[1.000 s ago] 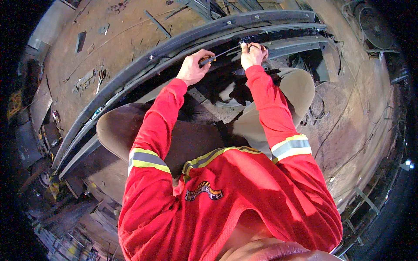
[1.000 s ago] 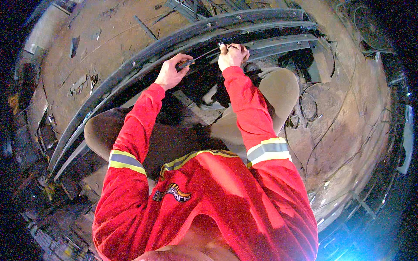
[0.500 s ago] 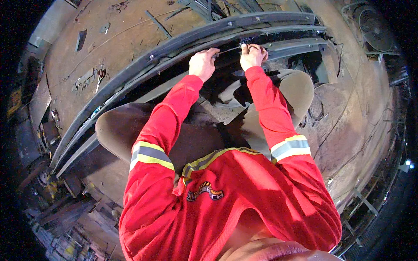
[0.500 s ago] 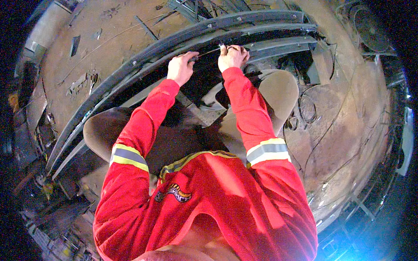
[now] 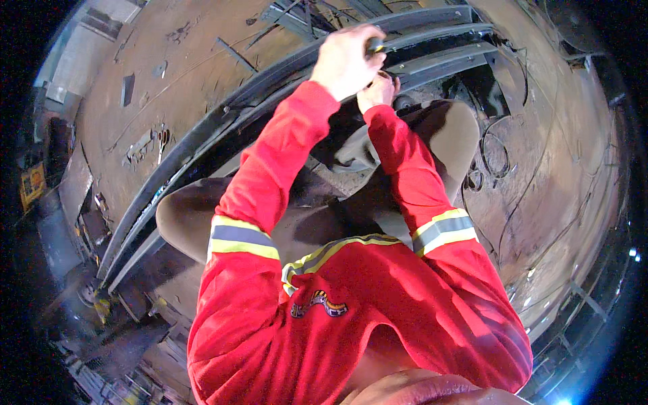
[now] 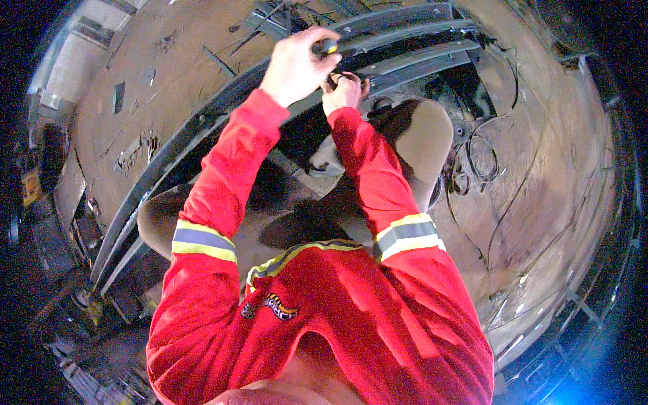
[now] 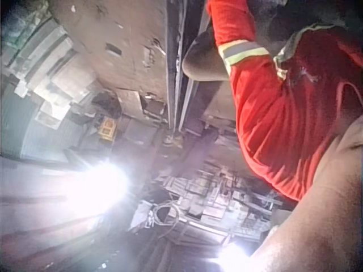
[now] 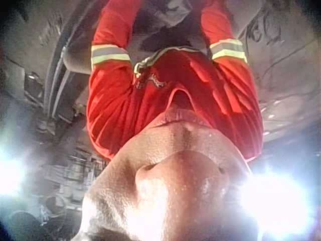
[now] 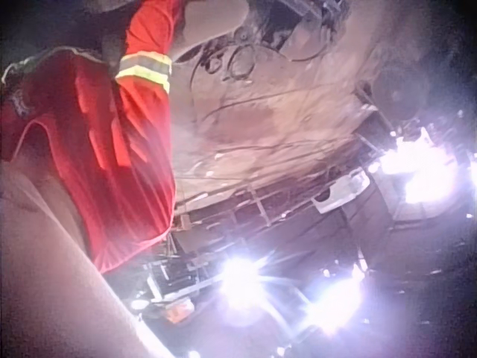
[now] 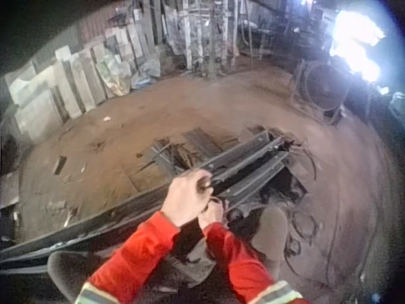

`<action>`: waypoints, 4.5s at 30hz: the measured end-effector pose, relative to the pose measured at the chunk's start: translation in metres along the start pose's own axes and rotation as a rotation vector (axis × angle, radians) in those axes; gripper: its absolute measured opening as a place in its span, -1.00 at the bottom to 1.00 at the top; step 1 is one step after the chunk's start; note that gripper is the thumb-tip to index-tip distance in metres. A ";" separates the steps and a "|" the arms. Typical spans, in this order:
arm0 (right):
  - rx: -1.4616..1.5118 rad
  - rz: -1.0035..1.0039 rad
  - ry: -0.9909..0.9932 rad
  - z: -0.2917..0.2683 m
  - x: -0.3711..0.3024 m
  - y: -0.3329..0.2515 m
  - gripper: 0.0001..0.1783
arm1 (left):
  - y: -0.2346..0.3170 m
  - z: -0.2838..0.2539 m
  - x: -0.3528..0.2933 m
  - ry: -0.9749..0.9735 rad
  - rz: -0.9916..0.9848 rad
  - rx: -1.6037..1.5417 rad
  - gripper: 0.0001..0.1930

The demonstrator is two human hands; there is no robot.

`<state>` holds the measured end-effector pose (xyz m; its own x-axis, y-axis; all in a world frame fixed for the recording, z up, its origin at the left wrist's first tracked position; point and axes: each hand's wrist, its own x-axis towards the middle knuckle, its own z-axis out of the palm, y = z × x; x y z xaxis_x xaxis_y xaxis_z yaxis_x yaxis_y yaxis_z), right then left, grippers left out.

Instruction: The person sits on the floor and assembles a metal frame by hand. They insert small metal fasteners into the frame's slots and then use a screwdriver to tighten them. The person repeatedly reaches for fasteners and secures them along the length of the frame.

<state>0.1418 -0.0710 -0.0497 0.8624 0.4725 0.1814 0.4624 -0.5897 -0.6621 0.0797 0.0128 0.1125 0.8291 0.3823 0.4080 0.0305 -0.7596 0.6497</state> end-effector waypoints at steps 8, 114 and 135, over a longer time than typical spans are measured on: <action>0.202 -0.061 0.224 0.023 -0.012 0.013 -0.60 | -0.006 0.125 0.064 -0.376 0.149 0.622 -0.62; 0.360 0.126 0.043 -0.015 -0.002 -0.004 -0.73 | -0.083 -0.014 -0.133 -0.257 -0.428 0.306 -0.70; 0.267 0.116 -0.056 -0.020 -0.005 -0.010 -0.66 | -0.040 -0.036 -0.079 0.011 -0.443 -0.038 -0.65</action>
<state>0.1369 -0.0799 -0.0295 0.8905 0.4514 0.0579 0.2843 -0.4526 -0.8452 -0.0074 0.0321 0.0776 0.7346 0.6722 0.0920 0.3602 -0.5013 0.7867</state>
